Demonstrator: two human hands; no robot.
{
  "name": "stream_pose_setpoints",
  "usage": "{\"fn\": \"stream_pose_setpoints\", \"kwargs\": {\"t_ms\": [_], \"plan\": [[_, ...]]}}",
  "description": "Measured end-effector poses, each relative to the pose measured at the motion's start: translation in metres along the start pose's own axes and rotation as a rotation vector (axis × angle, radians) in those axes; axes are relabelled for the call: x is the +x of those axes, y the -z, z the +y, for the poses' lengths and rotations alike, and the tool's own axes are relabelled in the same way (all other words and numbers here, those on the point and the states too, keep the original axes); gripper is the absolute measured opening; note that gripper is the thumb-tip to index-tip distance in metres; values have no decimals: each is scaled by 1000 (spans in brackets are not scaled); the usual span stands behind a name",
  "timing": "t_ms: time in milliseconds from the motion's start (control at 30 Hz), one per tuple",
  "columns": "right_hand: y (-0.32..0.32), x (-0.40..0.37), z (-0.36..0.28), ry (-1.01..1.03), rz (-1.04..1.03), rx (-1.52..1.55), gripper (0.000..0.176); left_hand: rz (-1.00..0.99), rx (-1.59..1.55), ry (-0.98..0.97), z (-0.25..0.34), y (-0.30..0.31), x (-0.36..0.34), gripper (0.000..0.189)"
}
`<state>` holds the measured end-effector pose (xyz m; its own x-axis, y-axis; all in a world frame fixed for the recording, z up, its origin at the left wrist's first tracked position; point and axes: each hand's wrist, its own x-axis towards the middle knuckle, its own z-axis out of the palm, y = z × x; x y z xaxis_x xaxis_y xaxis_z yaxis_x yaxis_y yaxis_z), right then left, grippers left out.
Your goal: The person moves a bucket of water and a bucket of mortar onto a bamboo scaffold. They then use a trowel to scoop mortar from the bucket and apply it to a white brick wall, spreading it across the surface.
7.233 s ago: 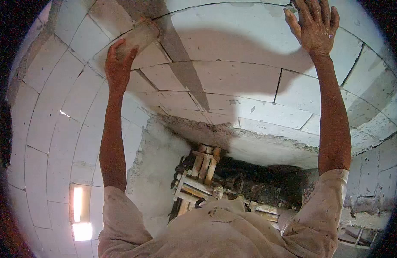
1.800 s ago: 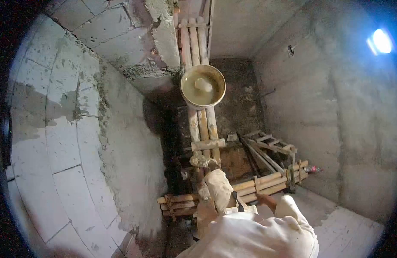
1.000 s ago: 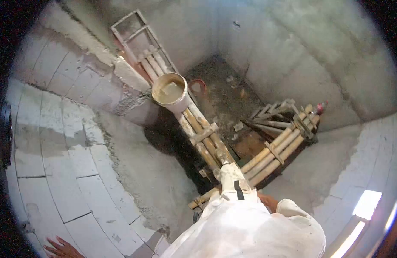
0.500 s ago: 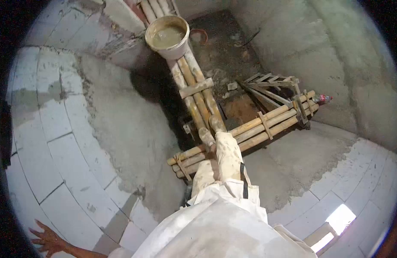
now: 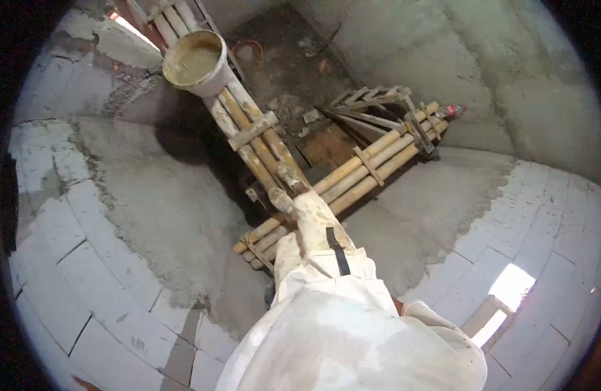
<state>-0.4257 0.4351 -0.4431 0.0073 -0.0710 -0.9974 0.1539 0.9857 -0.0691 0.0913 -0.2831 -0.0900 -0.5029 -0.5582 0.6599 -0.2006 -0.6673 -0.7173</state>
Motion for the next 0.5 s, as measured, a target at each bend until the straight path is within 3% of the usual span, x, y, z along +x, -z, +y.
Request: {"fn": "stream_pose_setpoints", "kwargs": {"t_ms": [67,133,200,267,367,400,467,500], "plan": [[3,10,-2,17,-4,16,95,-67,-240,-15,-3,7,0,93],[8,25,-11,44,-6,36,95,-21,-97,-23,-5,18,0,88],[16,48,-29,87,-13,74,95,-41,-518,-29,-10,22,2,84],[17,53,-33,108,-22,110,96,-23,-599,-18,-19,39,7,80],[19,65,-53,134,-46,223,96,-191,-738,-87,-41,55,16,73],[22,68,-63,148,-60,272,96,-179,-742,-83,-48,51,24,73],[27,75,-84,174,-106,382,96,88,-211,-21,-61,33,36,69],[30,75,-95,187,-133,443,97,123,-226,42,-67,26,44,65]]}}
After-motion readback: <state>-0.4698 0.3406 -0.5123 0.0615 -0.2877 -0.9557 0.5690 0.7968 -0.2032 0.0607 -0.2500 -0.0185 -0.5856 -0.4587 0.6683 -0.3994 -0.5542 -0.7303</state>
